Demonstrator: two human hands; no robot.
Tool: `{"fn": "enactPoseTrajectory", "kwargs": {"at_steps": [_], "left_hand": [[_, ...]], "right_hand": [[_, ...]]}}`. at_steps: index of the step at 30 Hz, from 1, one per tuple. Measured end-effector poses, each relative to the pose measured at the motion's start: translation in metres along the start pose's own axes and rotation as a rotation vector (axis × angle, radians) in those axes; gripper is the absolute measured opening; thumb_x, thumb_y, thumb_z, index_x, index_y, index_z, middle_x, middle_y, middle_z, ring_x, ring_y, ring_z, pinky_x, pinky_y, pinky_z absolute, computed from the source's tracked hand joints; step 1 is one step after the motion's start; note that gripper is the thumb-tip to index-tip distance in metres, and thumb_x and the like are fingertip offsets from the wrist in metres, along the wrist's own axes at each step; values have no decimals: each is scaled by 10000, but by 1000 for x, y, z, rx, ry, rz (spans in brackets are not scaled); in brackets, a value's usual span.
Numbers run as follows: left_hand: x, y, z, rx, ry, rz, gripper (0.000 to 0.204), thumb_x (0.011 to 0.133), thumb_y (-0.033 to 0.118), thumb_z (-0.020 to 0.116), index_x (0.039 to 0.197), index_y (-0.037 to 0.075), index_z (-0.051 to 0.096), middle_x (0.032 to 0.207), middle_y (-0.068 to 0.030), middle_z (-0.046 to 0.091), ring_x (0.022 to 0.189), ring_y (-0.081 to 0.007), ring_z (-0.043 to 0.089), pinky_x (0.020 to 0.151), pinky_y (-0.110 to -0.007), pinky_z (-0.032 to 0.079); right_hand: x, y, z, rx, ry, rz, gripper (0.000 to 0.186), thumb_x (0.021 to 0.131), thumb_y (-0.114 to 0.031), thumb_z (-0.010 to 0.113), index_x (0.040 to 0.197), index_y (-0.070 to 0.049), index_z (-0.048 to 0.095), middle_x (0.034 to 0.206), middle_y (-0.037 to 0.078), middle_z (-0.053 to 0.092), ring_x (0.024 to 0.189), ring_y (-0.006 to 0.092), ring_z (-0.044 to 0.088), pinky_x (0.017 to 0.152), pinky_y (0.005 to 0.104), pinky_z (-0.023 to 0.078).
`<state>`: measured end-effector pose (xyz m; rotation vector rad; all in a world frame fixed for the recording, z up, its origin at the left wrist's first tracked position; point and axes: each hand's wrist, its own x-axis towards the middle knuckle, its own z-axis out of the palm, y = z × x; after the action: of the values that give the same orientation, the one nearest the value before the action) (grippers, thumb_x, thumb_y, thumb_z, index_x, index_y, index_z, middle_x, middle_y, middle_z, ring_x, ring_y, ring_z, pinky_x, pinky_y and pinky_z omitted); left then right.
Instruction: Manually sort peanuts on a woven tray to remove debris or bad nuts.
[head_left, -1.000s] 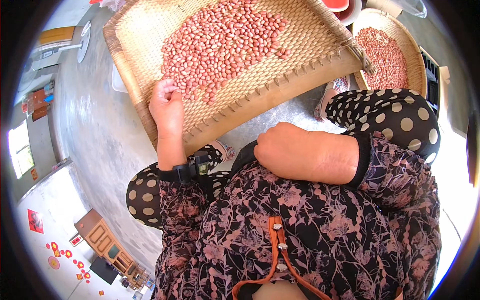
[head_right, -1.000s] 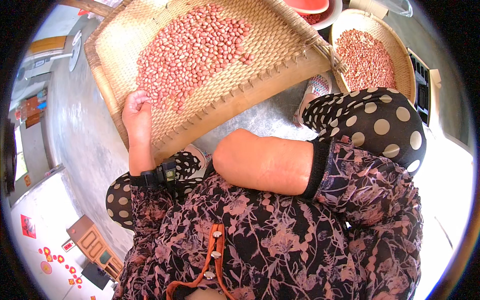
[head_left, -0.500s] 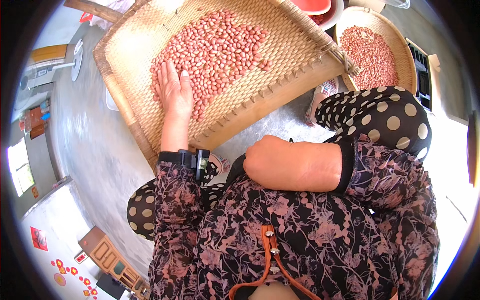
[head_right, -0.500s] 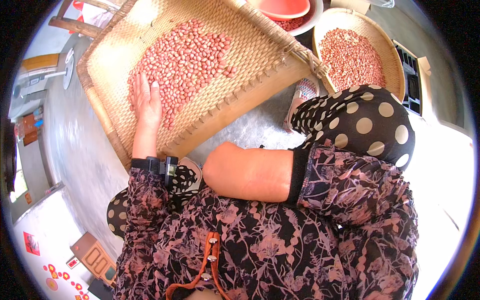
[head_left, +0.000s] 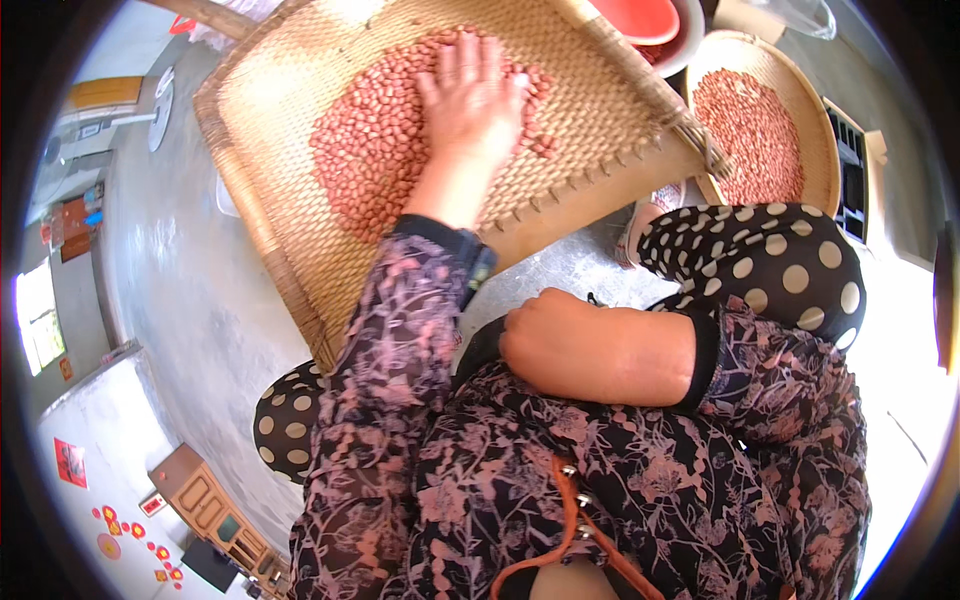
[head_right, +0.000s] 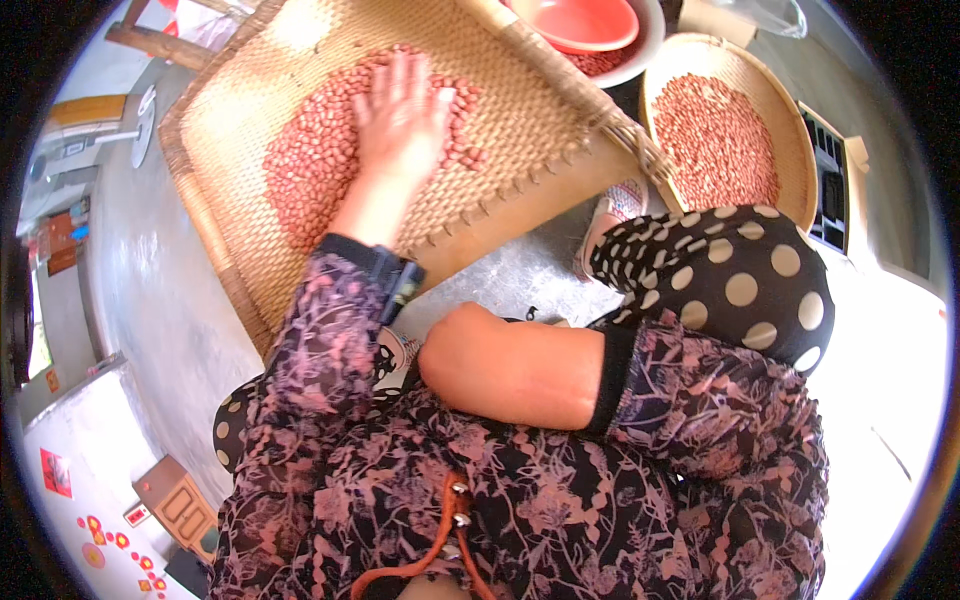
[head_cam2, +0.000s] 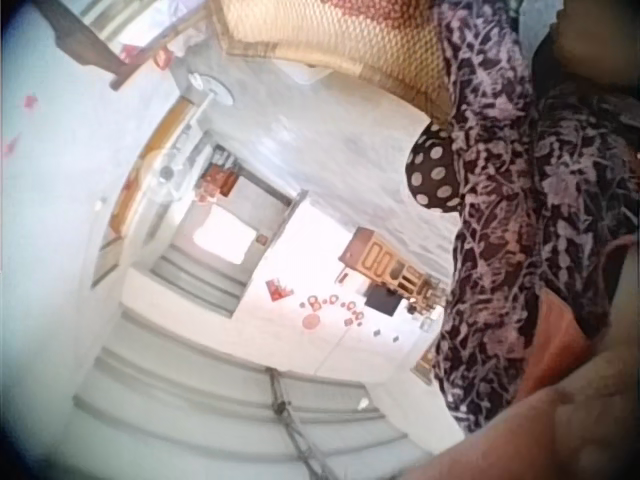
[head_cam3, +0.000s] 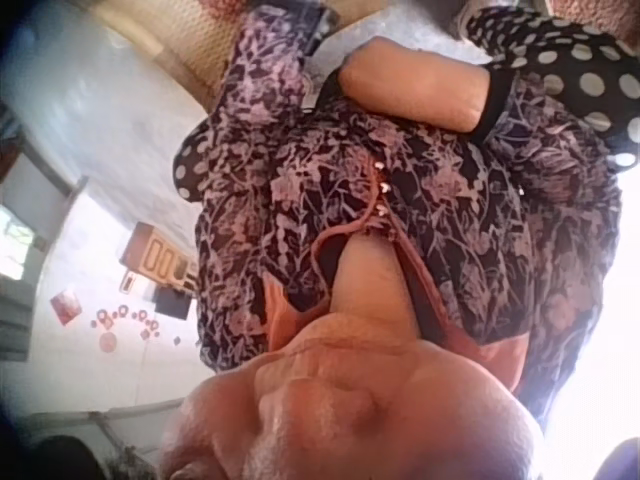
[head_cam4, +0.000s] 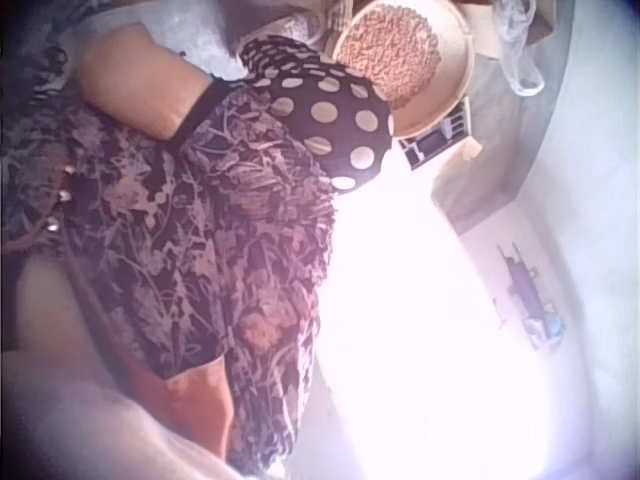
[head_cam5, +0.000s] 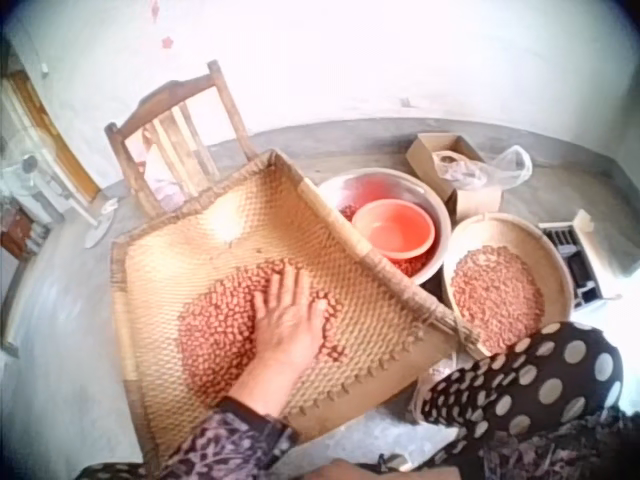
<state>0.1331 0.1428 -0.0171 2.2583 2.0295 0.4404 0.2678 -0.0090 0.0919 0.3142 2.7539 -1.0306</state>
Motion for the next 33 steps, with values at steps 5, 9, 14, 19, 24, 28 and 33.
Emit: {"fn": "enactPoseTrajectory", "kwargs": {"at_steps": [5, 9, 14, 19, 24, 28, 33], "left_hand": [[-4, 40, 4, -131, 21, 131, 660, 954, 481, 362, 1440, 38, 309, 1523, -142, 252, 1426, -307, 168, 1142, -530, 67], [-11, 11, -2, -67, -1, 38, 664, 955, 487, 360, 1450, 49, 291, 1527, -138, 242, 1428, -283, 170, 1147, -519, 50], [0, 2, -5, -42, 18, 28, 664, 957, 491, 356, 1455, 57, 282, 1530, -122, 242, 1426, -272, 179, 1146, -524, 44], [-14, -34, -13, 104, -79, -95, 665, 971, 509, 278, 1476, 77, 241, 1549, -106, 195, 1440, -266, 131, 1147, -521, 18], [-14, -68, -26, 269, -158, -227, 667, 974, 512, 231, 1484, 83, 219, 1566, -96, 135, 1448, -266, 93, 1144, -528, 27], [-30, -99, -36, 277, -150, -312, 674, 967, 520, 244, 1482, 85, 233, 1562, -89, 156, 1440, -286, 124, 1141, -529, 47], [-48, -118, -46, 293, -149, -380, 663, 970, 500, 251, 1476, 72, 246, 1556, -110, 170, 1437, -298, 128, 1150, -491, 68]], "right_hand": [[0, -2, 9, -38, 14, 33, 127, 749, -138, 570, 701, -38, 632, 714, 109, 618, 671, 265, 634, 594, 363, 512], [5, -8, 11, -63, 1, -17, 121, 755, -132, 563, 723, -36, 628, 723, 113, 619, 679, 265, 639, 597, 364, 513], [-6, -12, 2, -42, -9, 52, 113, 763, -111, 553, 742, -27, 625, 728, 122, 619, 689, 271, 644, 610, 370, 515], [0, -10, 2, 1, -29, 16, 117, 768, -107, 549, 747, -18, 621, 731, 126, 619, 694, 282, 645, 619, 376, 516], [-5, -6, 4, 37, -64, 55, 124, 776, -107, 547, 750, -6, 615, 738, 131, 620, 703, 296, 646, 625, 387, 516], [-1, -3, 4, 74, -91, 39, 124, 778, -108, 550, 761, -1, 611, 735, 142, 620, 706, 301, 647, 625, 395, 517], [-2, -2, 2, 75, -71, 36, 122, 773, -107, 552, 756, -2, 611, 739, 146, 621, 707, 305, 650, 618, 405, 519]]}}
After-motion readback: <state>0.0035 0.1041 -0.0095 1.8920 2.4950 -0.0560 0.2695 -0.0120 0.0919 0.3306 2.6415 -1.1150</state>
